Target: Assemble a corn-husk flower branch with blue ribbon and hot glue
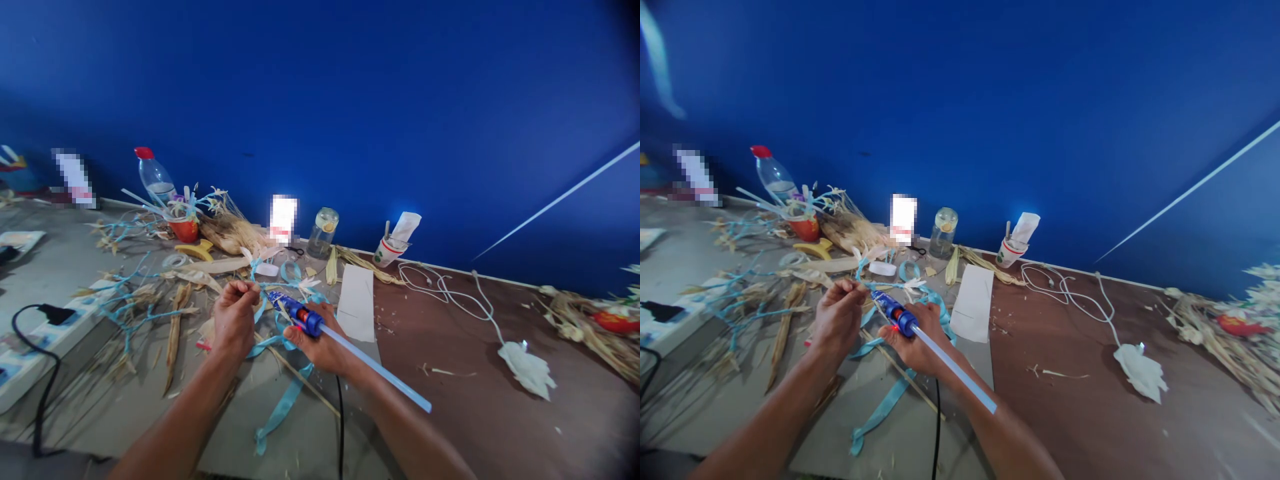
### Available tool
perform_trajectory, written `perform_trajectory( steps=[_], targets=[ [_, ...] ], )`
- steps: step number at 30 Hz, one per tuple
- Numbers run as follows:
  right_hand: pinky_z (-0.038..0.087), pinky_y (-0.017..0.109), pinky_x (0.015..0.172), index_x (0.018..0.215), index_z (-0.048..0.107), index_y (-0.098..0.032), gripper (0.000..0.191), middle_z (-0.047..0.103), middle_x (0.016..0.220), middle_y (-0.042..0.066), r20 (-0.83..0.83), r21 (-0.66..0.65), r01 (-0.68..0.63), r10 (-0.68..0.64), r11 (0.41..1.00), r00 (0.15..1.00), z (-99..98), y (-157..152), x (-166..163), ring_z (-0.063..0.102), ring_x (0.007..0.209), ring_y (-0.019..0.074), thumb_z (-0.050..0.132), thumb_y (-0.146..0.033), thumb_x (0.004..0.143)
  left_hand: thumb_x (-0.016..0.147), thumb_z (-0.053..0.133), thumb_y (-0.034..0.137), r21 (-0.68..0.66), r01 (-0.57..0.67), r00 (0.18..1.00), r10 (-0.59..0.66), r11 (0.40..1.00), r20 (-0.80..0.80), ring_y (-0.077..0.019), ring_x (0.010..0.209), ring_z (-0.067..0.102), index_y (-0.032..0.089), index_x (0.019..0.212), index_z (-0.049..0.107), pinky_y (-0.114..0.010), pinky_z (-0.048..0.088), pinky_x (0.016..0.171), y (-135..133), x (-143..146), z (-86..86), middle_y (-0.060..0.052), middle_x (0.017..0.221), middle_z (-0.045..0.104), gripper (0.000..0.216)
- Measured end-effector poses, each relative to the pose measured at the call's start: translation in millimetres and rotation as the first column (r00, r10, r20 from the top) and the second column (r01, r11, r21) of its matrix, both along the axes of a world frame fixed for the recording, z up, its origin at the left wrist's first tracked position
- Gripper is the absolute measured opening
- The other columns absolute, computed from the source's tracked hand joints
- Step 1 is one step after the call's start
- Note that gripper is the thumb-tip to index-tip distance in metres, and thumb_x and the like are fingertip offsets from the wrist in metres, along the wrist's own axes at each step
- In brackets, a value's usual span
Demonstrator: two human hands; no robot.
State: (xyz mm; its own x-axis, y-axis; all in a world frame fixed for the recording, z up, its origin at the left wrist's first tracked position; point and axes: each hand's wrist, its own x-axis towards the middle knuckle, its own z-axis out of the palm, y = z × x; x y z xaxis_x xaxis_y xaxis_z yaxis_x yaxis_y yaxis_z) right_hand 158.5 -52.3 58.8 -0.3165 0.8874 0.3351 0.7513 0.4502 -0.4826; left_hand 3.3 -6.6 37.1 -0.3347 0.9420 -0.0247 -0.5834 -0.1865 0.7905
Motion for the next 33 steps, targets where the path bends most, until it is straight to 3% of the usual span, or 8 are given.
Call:
perform_trajectory(
  steps=[11, 21, 27, 33],
  targets=[
    [0.030, 0.035, 0.077, 0.071, 0.046, -0.019, 0.036, 0.054, 0.070, 0.002, 0.201, -0.067, -0.081, 0.093, 0.994, 0.975, 13.8, 5.5, 32.4, 0.051, 0.075, 0.0183, 0.051, -0.054, 0.079, 0.051, 0.074, 0.009, -0.041, 0.075, 0.994, -0.071, 0.996, 0.081, -0.0049, 0.051, 0.048, 0.017, 0.062, 0.048, -0.019, 0.037, 0.054, 2.2, -2.3, -6.4, 0.006, 0.058, 0.053, 0.029],
    [0.026, 0.034, 0.080, 0.075, 0.051, -0.018, 0.031, 0.060, 0.080, 0.005, 0.366, -0.054, 0.135, -0.106, 0.989, 0.925, -3.9, -5.6, 81.0, 0.052, 0.082, 0.0201, 0.057, -0.048, 0.074, 0.054, 0.075, 0.012, -0.089, 0.101, 0.976, -0.082, 0.991, 0.200, -0.0055, 0.047, 0.048, 0.018, 0.062, 0.049, -0.021, 0.044, 0.058, 8.3, -8.8, -10.1, 0.007, 0.049, 0.051, 0.028],
    [0.027, 0.036, 0.080, 0.080, 0.055, -0.016, 0.036, 0.064, 0.090, 0.010, 0.509, -0.114, 0.374, -0.269, 0.920, 0.817, -24.5, 12.9, 98.9, 0.054, 0.092, 0.0257, 0.053, -0.052, 0.076, 0.055, 0.074, 0.009, -0.082, 0.202, 0.953, -0.176, 0.976, 0.246, -0.0052, 0.045, 0.047, 0.018, 0.061, 0.049, -0.027, 0.049, 0.065, 4.8, -9.2, -5.2, 0.008, 0.046, 0.048, 0.026],
    [0.027, 0.039, 0.080, 0.089, 0.056, -0.014, 0.042, 0.061, 0.097, 0.014, 0.576, -0.023, 0.525, -0.418, 0.851, 0.703, -42.5, 23.1, 108.3, 0.051, 0.098, 0.0303, 0.058, -0.053, 0.073, 0.056, 0.072, 0.006, -0.090, 0.274, 0.915, -0.230, 0.958, 0.332, -0.0046, 0.044, 0.046, 0.016, 0.058, 0.048, -0.036, 0.052, 0.073, 6.0, -11.1, -5.7, 0.008, 0.045, 0.047, 0.026]
  ],
)
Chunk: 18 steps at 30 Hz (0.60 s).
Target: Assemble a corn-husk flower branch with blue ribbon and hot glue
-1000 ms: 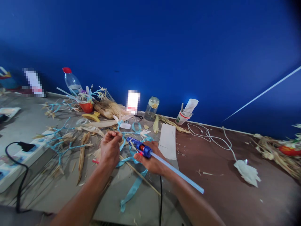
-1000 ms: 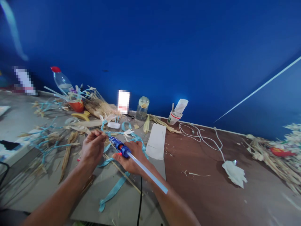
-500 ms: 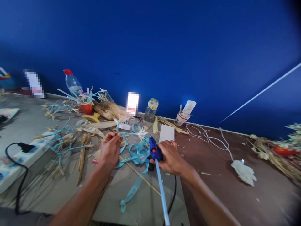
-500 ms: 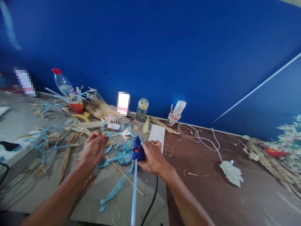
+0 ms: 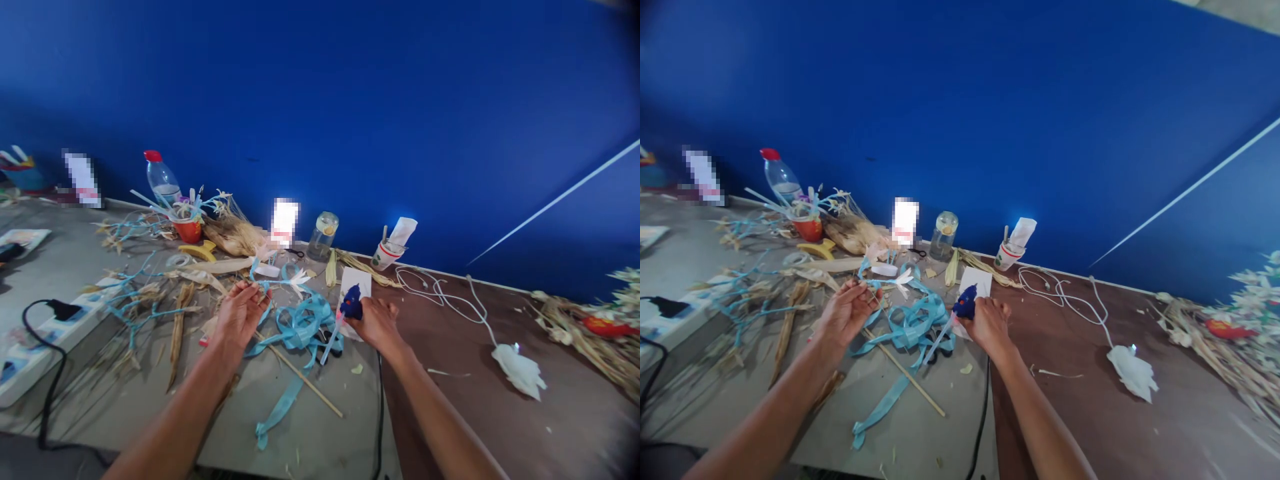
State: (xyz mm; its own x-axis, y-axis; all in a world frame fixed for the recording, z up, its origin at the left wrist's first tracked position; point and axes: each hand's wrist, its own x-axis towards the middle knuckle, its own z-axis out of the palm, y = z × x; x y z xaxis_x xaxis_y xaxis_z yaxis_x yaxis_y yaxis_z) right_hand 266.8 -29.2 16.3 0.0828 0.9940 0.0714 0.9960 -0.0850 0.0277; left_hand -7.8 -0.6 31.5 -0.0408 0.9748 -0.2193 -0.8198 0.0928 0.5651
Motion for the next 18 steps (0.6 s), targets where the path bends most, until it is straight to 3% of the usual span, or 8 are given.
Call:
perform_trajectory(
  steps=[5, 11, 16, 18],
  targets=[
    [0.026, 0.039, 0.082, 0.097, 0.056, -0.013, 0.044, 0.058, 0.100, 0.015, 0.023, 0.049, 0.030, -0.031, 0.998, 0.999, -7.4, 8.3, 3.4, 0.047, 0.098, 0.0295, 0.058, -0.050, 0.073, 0.057, 0.071, 0.003, 0.011, -0.009, 1.000, 0.010, 1.000, -0.030, -0.0040, 0.044, 0.045, 0.016, 0.058, 0.050, -0.034, 0.053, 0.072, 0.5, 1.8, -2.8, 0.007, 0.047, 0.049, 0.025],
    [0.028, 0.038, 0.080, 0.100, 0.057, -0.016, 0.045, 0.056, 0.102, 0.013, -0.042, -0.026, 0.084, -0.085, 0.996, 0.995, -15.9, 17.7, 12.5, 0.045, 0.099, 0.0294, 0.060, -0.051, 0.071, 0.058, 0.072, 0.004, 0.013, 0.010, 0.997, -0.009, 1.000, -0.077, -0.0038, 0.045, 0.044, 0.016, 0.061, 0.053, -0.027, 0.053, 0.063, 0.0, 5.6, -7.5, 0.007, 0.047, 0.048, 0.023],
    [0.029, 0.038, 0.082, 0.104, 0.059, -0.020, 0.045, 0.054, 0.106, 0.011, -0.137, -0.097, -0.047, 0.033, 0.994, 0.990, -10.1, 16.8, 21.2, 0.043, 0.103, 0.0295, 0.062, -0.049, 0.070, 0.059, 0.071, 0.005, 0.020, 0.034, 0.997, -0.032, 0.999, -0.070, -0.0037, 0.045, 0.044, 0.016, 0.060, 0.052, -0.026, 0.052, 0.063, -0.8, 7.8, -8.9, 0.007, 0.049, 0.048, 0.022],
    [0.029, 0.041, 0.085, 0.105, 0.060, -0.020, 0.041, 0.054, 0.108, 0.012, -0.178, -0.041, -0.081, 0.072, 0.996, 0.981, -3.0, 14.3, 18.8, 0.043, 0.105, 0.0301, 0.063, -0.044, 0.072, 0.059, 0.071, 0.005, 0.015, 0.044, 0.997, -0.043, 0.999, -0.064, -0.0042, 0.046, 0.044, 0.016, 0.061, 0.051, -0.026, 0.053, 0.063, -2.8, 9.2, -6.8, 0.007, 0.049, 0.047, 0.023]
  ],
)
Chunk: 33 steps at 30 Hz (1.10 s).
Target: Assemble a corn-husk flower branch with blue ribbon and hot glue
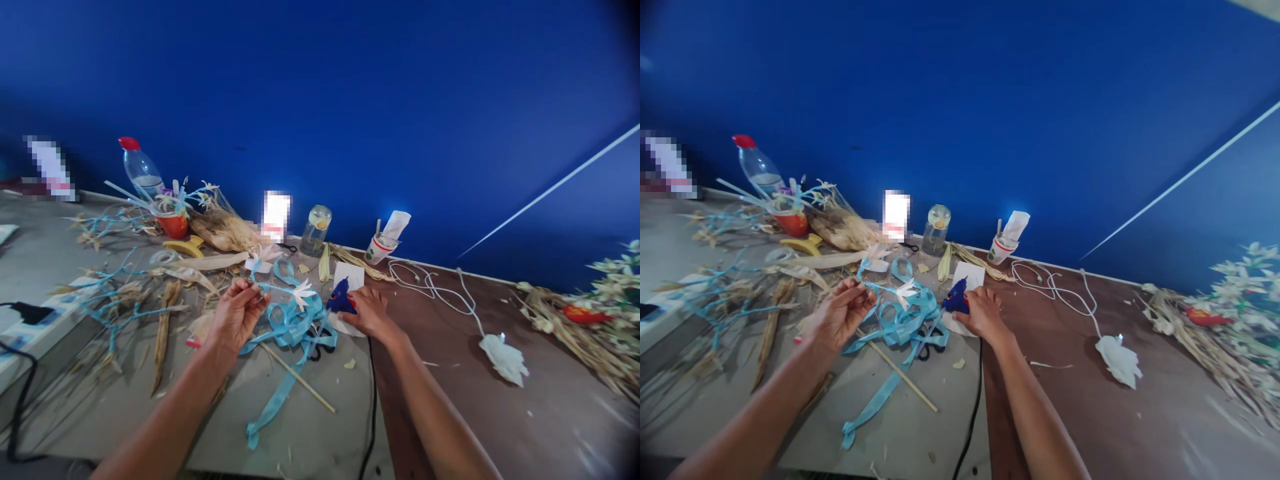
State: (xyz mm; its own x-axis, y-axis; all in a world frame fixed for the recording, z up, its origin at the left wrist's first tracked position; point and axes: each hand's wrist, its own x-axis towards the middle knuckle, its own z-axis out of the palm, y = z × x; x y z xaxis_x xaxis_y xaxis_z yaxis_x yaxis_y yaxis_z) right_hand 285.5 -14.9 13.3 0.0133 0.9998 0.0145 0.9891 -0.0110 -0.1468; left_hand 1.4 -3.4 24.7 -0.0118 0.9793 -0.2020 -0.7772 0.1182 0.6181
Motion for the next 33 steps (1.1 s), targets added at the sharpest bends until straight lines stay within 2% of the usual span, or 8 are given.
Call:
perform_trajectory(
  steps=[3, 6, 14, 19, 22, 25, 29, 33],
  targets=[
    [0.034, 0.039, 0.087, 0.100, 0.062, -0.018, 0.026, 0.056, 0.107, 0.011, -0.234, 0.203, 0.003, 0.045, 0.979, 0.971, 11.1, -3.8, -19.0, 0.048, 0.103, 0.0253, 0.053, -0.033, 0.081, 0.058, 0.072, 0.005, -0.005, 0.021, 1.000, -0.021, 1.000, -0.003, -0.0044, 0.047, 0.045, 0.016, 0.063, 0.051, -0.026, 0.053, 0.062, -3.8, 2.6, 4.6, 0.007, 0.051, 0.047, 0.023],
    [0.043, 0.031, 0.082, 0.089, 0.062, -0.016, 0.021, 0.059, 0.094, 0.008, -0.538, 0.271, -0.154, 0.283, 0.950, 0.794, 17.3, -4.7, -55.2, 0.056, 0.090, 0.0177, 0.044, -0.026, 0.085, 0.059, 0.072, 0.006, 0.000, 0.040, 0.999, -0.040, 0.999, -0.003, -0.0039, 0.046, 0.044, 0.016, 0.064, 0.052, -0.025, 0.053, 0.061, -7.5, 5.2, 9.1, 0.007, 0.051, 0.046, 0.023],
    [0.038, 0.035, 0.099, 0.123, 0.049, -0.023, 0.042, 0.054, 0.122, 0.009, -0.724, 0.393, -0.353, 0.522, 0.849, 0.450, 26.7, 7.9, -129.5, 0.048, 0.117, 0.0203, 0.053, -0.027, 0.081, 0.058, 0.072, 0.005, -0.011, 0.040, 0.999, -0.040, 0.999, 0.015, -0.0045, 0.048, 0.050, 0.015, 0.065, 0.050, -0.022, 0.054, 0.058, -13.8, 8.5, 17.5, 0.007, 0.056, 0.050, 0.025],
    [0.043, 0.034, 0.093, 0.113, 0.057, -0.026, 0.033, 0.061, 0.112, 0.006, -0.924, 0.250, -0.398, 0.341, 0.883, 0.176, 24.7, 12.0, -137.7, 0.055, 0.107, 0.0208, 0.054, -0.031, 0.080, 0.057, 0.072, 0.003, 0.001, 0.013, 0.999, -0.013, 1.000, 0.046, -0.0062, 0.051, 0.055, 0.014, 0.064, 0.050, -0.023, 0.055, 0.057, -13.8, 7.4, 20.9, 0.005, 0.060, 0.054, 0.026],
    [0.049, 0.029, 0.074, 0.100, 0.062, -0.024, 0.026, 0.065, 0.094, 0.002, -0.981, 0.142, -0.358, 0.181, 0.923, 0.076, 17.4, 13.4, -140.9, 0.060, 0.080, 0.0160, 0.058, -0.033, 0.076, 0.058, 0.072, 0.003, 0.020, 0.021, 0.999, -0.022, 1.000, 0.044, -0.0063, 0.051, 0.055, 0.014, 0.063, 0.049, -0.022, 0.054, 0.055, -13.9, 8.0, 20.5, 0.006, 0.059, 0.054, 0.026],
    [0.045, 0.023, 0.057, 0.091, 0.063, -0.023, 0.022, 0.063, 0.077, -0.001, -0.997, 0.055, -0.320, 0.067, 0.946, 0.027, 15.0, 14.8, -143.9, 0.053, 0.058, 0.0105, 0.062, -0.034, 0.072, 0.058, 0.072, 0.004, 0.033, 0.035, 0.999, -0.036, 0.999, 0.025, -0.0063, 0.052, 0.056, 0.014, 0.063, 0.049, -0.022, 0.054, 0.057, -13.4, 8.8, 17.2, 0.006, 0.060, 0.054, 0.026],
    [0.042, 0.023, 0.055, 0.073, 0.061, -0.023, 0.013, 0.060, 0.066, -0.003, -0.999, 0.033, -0.258, 0.036, 0.966, 0.008, 24.1, 14.9, -142.2, 0.051, 0.056, 0.0105, 0.068, -0.029, 0.063, 0.058, 0.073, 0.006, 0.068, 0.055, 0.998, -0.056, 0.996, 0.003, -0.0073, 0.054, 0.057, 0.015, 0.064, 0.049, -0.022, 0.054, 0.058, -13.4, 9.3, 13.6, 0.006, 0.061, 0.054, 0.027],
    [0.037, 0.022, 0.046, 0.083, 0.061, -0.020, 0.027, 0.060, 0.062, -0.002, -0.975, -0.066, -0.431, -0.150, 0.900, -0.163, 35.7, 16.0, -136.0, 0.049, 0.047, 0.0097, 0.069, -0.034, 0.061, 0.059, 0.074, 0.008, 0.076, 0.077, 0.997, -0.076, 0.994, -0.018, -0.0071, 0.052, 0.056, 0.016, 0.065, 0.049, -0.021, 0.052, 0.055, -15.7, 9.5, 15.8, 0.006, 0.059, 0.053, 0.027]
  ],
)
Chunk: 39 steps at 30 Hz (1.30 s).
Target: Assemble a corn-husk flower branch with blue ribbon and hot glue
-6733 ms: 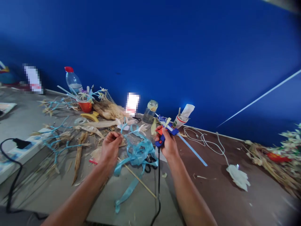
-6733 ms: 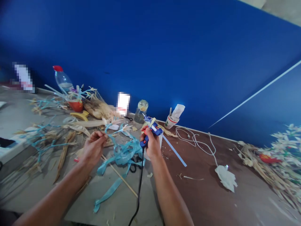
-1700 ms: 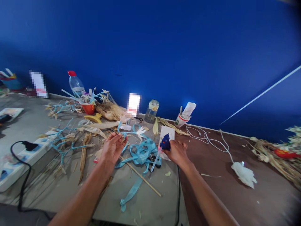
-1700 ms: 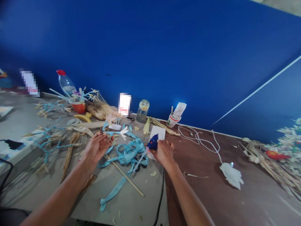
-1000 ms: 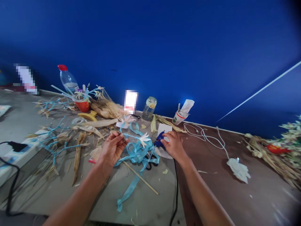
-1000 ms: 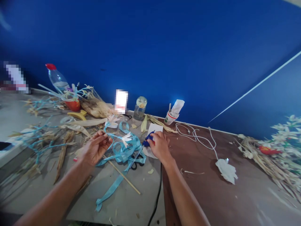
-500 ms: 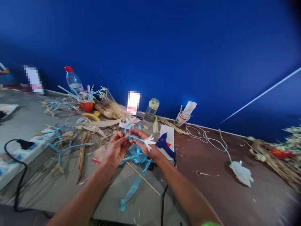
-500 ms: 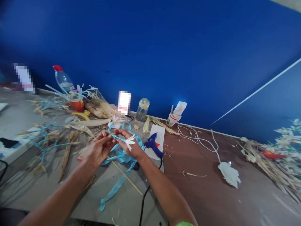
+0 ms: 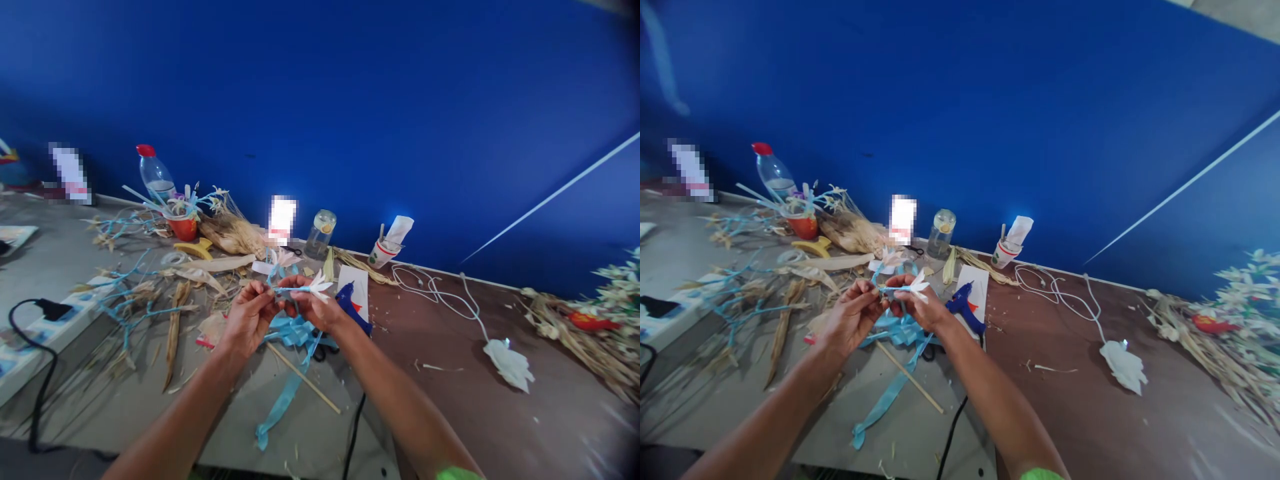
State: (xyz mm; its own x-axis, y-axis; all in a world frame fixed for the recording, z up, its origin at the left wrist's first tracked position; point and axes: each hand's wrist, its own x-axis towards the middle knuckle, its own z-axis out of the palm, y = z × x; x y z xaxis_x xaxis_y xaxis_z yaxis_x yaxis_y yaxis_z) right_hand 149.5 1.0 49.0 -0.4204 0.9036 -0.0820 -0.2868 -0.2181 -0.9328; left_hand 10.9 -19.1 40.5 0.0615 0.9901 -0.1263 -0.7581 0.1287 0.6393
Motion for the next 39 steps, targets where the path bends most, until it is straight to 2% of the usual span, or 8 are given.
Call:
perform_trajectory(
  steps=[2, 4, 9, 19, 23, 28, 32, 39],
  targets=[
    [0.032, 0.022, 0.042, 0.081, 0.063, -0.017, 0.028, 0.060, 0.060, -0.001, -0.008, -0.074, -0.037, 0.037, 0.997, 0.999, 3.7, 1.9, 0.7, 0.044, 0.044, 0.0081, 0.066, -0.040, 0.064, 0.058, 0.074, 0.007, -0.010, -0.006, 1.000, 0.006, 1.000, 0.001, -0.0067, 0.053, 0.056, 0.015, 0.064, 0.049, -0.021, 0.053, 0.057, -1.4, 0.3, 2.2, 0.006, 0.060, 0.053, 0.027],
    [0.032, 0.021, 0.043, 0.074, 0.064, -0.016, 0.026, 0.058, 0.059, -0.001, 0.037, -0.116, 0.003, 0.002, 0.993, 0.999, 5.8, 4.1, -1.5, 0.043, 0.045, 0.0072, 0.067, -0.041, 0.066, 0.057, 0.074, 0.006, -0.022, -0.009, 1.000, 0.009, 1.000, 0.006, -0.0068, 0.055, 0.057, 0.015, 0.063, 0.049, -0.022, 0.053, 0.058, -2.1, 0.7, 3.9, 0.006, 0.061, 0.054, 0.027],
    [0.035, 0.021, 0.049, 0.070, 0.061, -0.017, 0.025, 0.056, 0.056, -0.004, 0.111, -0.133, -0.004, 0.019, 0.991, 0.994, 5.3, 7.4, -9.7, 0.047, 0.048, 0.0075, 0.075, -0.032, 0.056, 0.056, 0.073, 0.006, -0.038, -0.033, 0.999, 0.034, 0.999, 0.022, -0.0070, 0.053, 0.057, 0.015, 0.062, 0.048, -0.022, 0.052, 0.057, -1.1, 0.3, 4.5, 0.006, 0.060, 0.054, 0.028],
    [0.039, 0.022, 0.059, 0.084, 0.054, -0.020, 0.038, 0.057, 0.075, -0.004, 0.180, 0.119, -0.068, 0.046, 0.991, 0.983, 1.5, -3.0, 0.9, 0.050, 0.064, 0.0092, 0.076, -0.024, 0.053, 0.056, 0.073, 0.007, -0.021, -0.006, 1.000, 0.006, 1.000, -0.007, -0.0059, 0.048, 0.052, 0.016, 0.064, 0.047, -0.019, 0.046, 0.049, -1.6, -1.6, 4.9, 0.006, 0.058, 0.053, 0.029],
    [0.036, 0.022, 0.057, 0.080, 0.056, -0.020, 0.027, 0.053, 0.068, -0.004, 0.219, 0.211, 0.061, -0.108, 0.976, 0.970, -4.9, -5.0, -1.1, 0.045, 0.060, 0.0093, 0.072, -0.032, 0.062, 0.058, 0.073, 0.007, 0.027, -0.004, 0.999, 0.005, 1.000, -0.046, -0.0035, 0.048, 0.048, 0.016, 0.063, 0.048, -0.018, 0.044, 0.053, -2.2, 0.0, 3.9, 0.007, 0.058, 0.051, 0.028],
    [0.034, 0.022, 0.051, 0.070, 0.055, -0.018, 0.026, 0.049, 0.061, -0.004, 0.035, 0.110, 0.215, -0.220, 0.970, 0.975, -15.1, -2.2, -13.6, 0.041, 0.054, 0.0083, 0.071, -0.037, 0.061, 0.057, 0.075, 0.010, 0.079, -0.046, 0.990, 0.056, 0.996, -0.130, -0.0051, 0.054, 0.051, 0.016, 0.062, 0.048, -0.018, 0.043, 0.055, -3.8, 3.0, 3.8, 0.006, 0.063, 0.053, 0.028],
    [0.033, 0.021, 0.050, 0.067, 0.055, -0.018, 0.020, 0.048, 0.059, -0.004, -0.010, 0.090, 0.296, -0.296, 0.951, 0.955, -17.2, -3.3, -19.5, 0.040, 0.053, 0.0081, 0.069, -0.031, 0.059, 0.058, 0.074, 0.011, 0.126, -0.078, 0.975, 0.102, 0.989, -0.196, -0.0053, 0.056, 0.050, 0.016, 0.062, 0.049, -0.018, 0.042, 0.058, -4.2, 3.2, 0.9, 0.005, 0.065, 0.054, 0.026],
    [0.037, 0.023, 0.053, 0.071, 0.054, -0.019, 0.018, 0.049, 0.057, -0.005, 0.089, 0.136, 0.347, -0.360, 0.928, 0.929, -12.9, -10.7, -15.7, 0.042, 0.052, 0.0092, 0.065, -0.028, 0.060, 0.059, 0.074, 0.013, 0.116, -0.067, 0.952, 0.098, 0.991, -0.289, -0.0068, 0.057, 0.052, 0.016, 0.065, 0.054, -0.018, 0.041, 0.057, -6.9, 3.9, 2.2, 0.004, 0.062, 0.056, 0.021]
  ],
)
